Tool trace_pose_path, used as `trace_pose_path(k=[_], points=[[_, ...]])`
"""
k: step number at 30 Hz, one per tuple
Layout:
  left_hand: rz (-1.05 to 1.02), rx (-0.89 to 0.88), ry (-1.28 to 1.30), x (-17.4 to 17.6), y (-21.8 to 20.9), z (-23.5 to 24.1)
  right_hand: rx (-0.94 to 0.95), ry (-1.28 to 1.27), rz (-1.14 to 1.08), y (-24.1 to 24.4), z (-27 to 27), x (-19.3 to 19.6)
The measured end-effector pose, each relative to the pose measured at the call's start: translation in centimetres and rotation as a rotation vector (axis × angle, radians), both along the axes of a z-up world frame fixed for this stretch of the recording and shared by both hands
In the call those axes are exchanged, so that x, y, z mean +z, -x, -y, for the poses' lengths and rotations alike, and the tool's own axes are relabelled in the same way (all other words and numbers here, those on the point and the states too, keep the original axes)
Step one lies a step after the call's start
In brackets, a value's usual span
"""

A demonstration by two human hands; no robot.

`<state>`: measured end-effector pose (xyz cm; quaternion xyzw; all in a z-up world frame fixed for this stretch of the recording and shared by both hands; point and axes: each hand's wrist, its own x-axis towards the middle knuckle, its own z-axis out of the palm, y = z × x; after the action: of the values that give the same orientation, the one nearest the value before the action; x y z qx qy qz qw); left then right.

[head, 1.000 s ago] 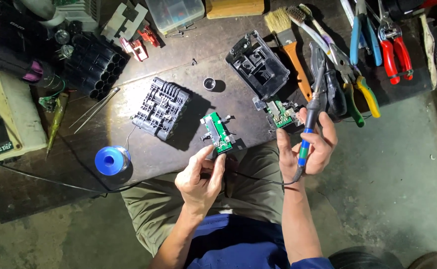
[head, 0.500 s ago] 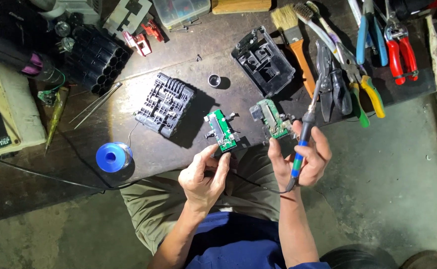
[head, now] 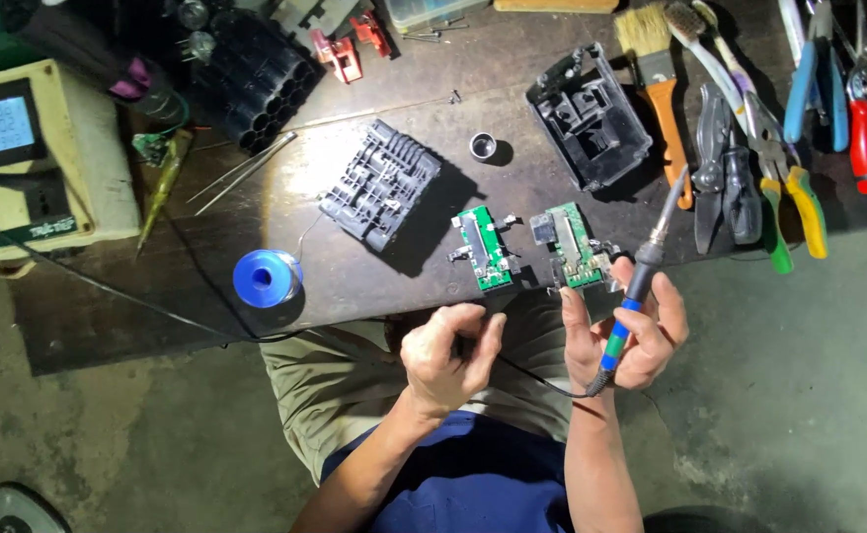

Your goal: The person uses a soldering iron and solder wire to attach components to a small green circuit board. They repeatedly heat solder joints and feed solder, then flip the board to work on different sides. The person also handles a black plastic housing and a second circuit board nearby.

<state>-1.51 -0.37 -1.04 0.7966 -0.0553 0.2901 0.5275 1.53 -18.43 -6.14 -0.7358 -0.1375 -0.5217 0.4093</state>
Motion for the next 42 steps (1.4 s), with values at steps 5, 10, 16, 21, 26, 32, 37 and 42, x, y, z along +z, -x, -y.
trace_pose_path(k=[5,10,16,21,26,32,37,42], points=[[0.053,-0.09,-0.089,0.7,-0.5,2.2,-0.02,-0.027,-0.02,0.5,0.5,0.9],[-0.109,-0.155,0.105,1.4,-1.3,4.4,-0.047,-0.043,-0.131,2.3,2.0,3.1],[-0.445,-0.142,0.679,1.1,-1.4,8.0,0.039,-0.105,-0.106,2.2,3.7,3.1],[-0.449,-0.098,0.686,2.6,-1.2,8.3,0.068,-0.117,-0.143,2.1,2.9,2.3],[-0.03,-0.036,0.065,4.1,-2.7,5.6,0.122,-0.206,-0.019,1.5,3.4,0.7],[0.412,0.036,-0.553,5.3,-4.5,3.0,-0.04,-0.312,0.036,3.2,5.9,0.0],[0.365,-0.149,-0.789,4.0,-3.7,3.5,-0.145,-0.562,-0.17,4.6,4.2,4.3],[0.326,-0.057,-0.705,2.3,-3.2,5.5,-0.027,-0.532,-0.213,5.4,5.5,2.4]])
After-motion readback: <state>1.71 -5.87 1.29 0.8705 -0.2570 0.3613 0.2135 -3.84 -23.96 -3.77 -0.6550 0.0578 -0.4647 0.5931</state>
